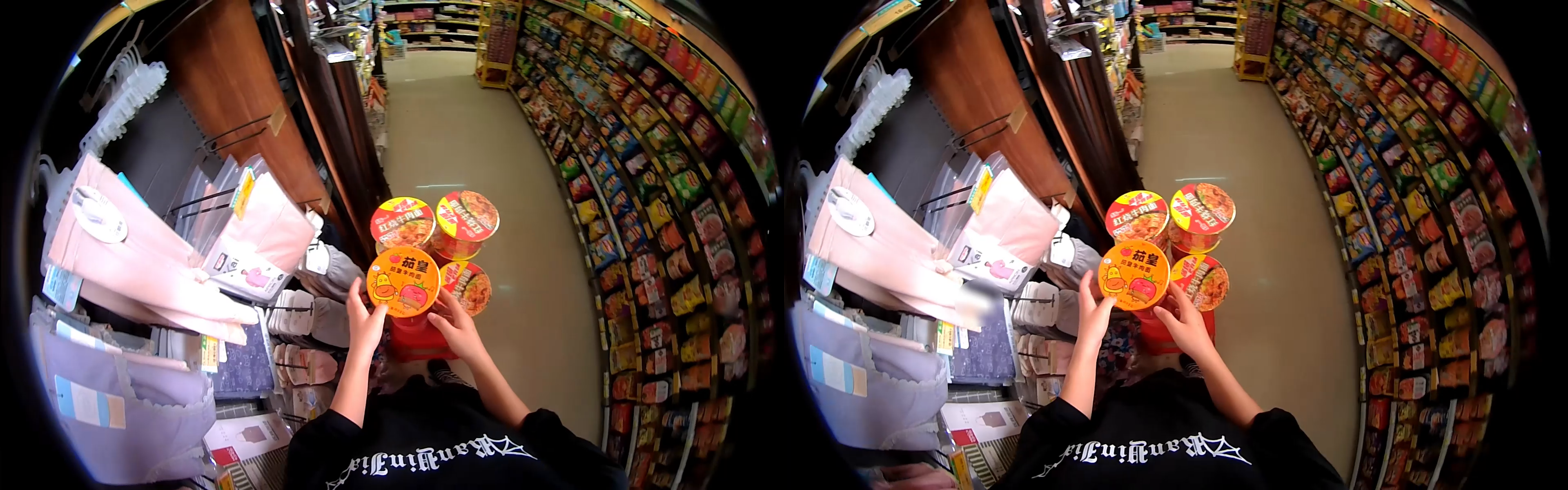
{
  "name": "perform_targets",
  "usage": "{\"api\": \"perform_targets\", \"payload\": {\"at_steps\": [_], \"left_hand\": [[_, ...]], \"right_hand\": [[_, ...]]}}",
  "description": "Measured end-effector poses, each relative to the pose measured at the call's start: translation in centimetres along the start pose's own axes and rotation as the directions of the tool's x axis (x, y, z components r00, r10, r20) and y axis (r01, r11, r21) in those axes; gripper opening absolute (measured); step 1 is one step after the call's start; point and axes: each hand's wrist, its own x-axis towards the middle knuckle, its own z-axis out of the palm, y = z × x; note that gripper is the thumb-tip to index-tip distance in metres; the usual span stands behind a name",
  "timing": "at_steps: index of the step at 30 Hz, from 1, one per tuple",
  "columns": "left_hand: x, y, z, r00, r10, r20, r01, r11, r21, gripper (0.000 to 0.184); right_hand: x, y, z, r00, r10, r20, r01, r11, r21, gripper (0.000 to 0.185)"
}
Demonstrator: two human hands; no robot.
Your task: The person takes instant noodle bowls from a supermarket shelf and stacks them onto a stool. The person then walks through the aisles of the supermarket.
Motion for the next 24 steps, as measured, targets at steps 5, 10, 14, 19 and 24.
{"api": "perform_targets", "payload": {"at_steps": [5, 10, 14, 19, 24], "left_hand": [[-2.2, 4.5, 0.9, 0.909, 0.417, -0.019, -0.361, 0.806, 0.469, 0.073], [-4.6, 7.0, 3.9, 0.810, 0.581, 0.076, -0.562, 0.734, 0.381, 0.056], [-6.8, 7.3, 7.3, 0.796, 0.530, 0.292, -0.547, 0.837, -0.027, 0.035], [-10.5, 8.9, 12.8, 0.689, 0.380, 0.617, -0.297, 0.925, -0.238, 0.030], [-16.4, 10.6, 18.6, 0.504, 0.407, 0.762, -0.293, 0.910, -0.292, 0.028]], "right_hand": [[-3.5, -0.9, -0.5, 0.986, 0.080, -0.147, -0.091, 0.993, -0.069, 0.048], [-7.7, 0.1, -2.6, 0.950, 0.078, -0.302, -0.078, 0.997, 0.009, 0.037], [-11.5, -1.2, -4.7, 0.893, 0.116, -0.436, -0.129, 0.992, 0.001, 0.029], [-17.0, -2.1, -7.9, 0.775, 0.068, -0.628, -0.107, 0.994, -0.024, 0.026], [-25.0, -2.4, -11.3, 0.594, -0.001, -0.804, -0.046, 0.998, -0.035, 0.027]]}}
